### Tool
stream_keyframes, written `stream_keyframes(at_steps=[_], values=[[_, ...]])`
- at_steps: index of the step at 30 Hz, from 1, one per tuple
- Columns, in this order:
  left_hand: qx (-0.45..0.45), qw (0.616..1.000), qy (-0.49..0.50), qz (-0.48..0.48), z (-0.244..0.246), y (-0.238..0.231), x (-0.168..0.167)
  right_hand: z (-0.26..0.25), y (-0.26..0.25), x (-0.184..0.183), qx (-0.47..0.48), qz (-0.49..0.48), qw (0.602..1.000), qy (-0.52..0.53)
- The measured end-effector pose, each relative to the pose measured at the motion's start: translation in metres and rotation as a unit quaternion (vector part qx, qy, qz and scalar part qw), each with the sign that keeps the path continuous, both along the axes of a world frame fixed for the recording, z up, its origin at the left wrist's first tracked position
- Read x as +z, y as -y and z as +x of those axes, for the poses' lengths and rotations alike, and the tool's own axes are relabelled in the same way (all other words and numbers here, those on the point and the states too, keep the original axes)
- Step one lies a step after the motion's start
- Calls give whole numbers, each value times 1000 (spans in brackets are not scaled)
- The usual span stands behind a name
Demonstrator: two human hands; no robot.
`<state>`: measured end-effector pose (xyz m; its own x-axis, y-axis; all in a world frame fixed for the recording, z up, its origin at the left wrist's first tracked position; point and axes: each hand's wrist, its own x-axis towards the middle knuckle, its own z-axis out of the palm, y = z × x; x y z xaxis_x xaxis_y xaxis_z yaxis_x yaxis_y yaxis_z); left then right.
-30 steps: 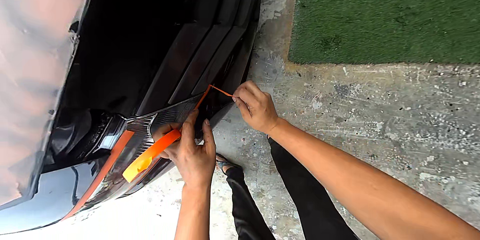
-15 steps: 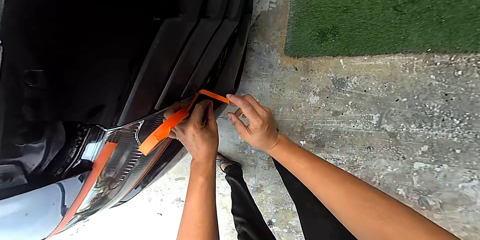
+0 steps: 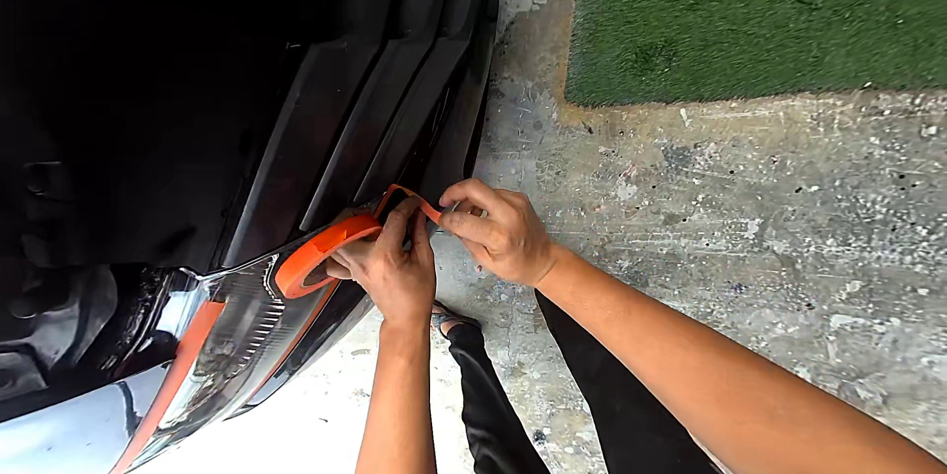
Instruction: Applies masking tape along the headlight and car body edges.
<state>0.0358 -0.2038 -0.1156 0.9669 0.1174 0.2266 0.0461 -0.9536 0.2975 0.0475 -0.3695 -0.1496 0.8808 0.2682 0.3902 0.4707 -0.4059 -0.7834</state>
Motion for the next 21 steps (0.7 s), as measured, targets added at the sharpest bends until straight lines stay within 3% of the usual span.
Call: stream_keyframes(at_steps=[4, 6, 10, 14, 16, 21], values=[[-6, 1000, 13, -21, -3, 0, -6, -11, 7, -3, -12, -3, 1000, -8], [-3, 999, 26, -31, -6, 0, -7, -20, -1, -8, -81, 58, 990, -102], [16, 998, 48, -37, -9, 2, -9, -35, -29, -17, -177, 176, 927, -280], [54, 995, 47, -63, -6, 8, -4, -47, -61, -16, -105, 191, 926, -310], [71, 993, 32, -85, -5, 13, 2, -49, -72, -19, -78, 148, 941, -295], [78, 989, 31, -122, -7, 20, 8, -44, -85, -20, -76, 96, 951, -283]])
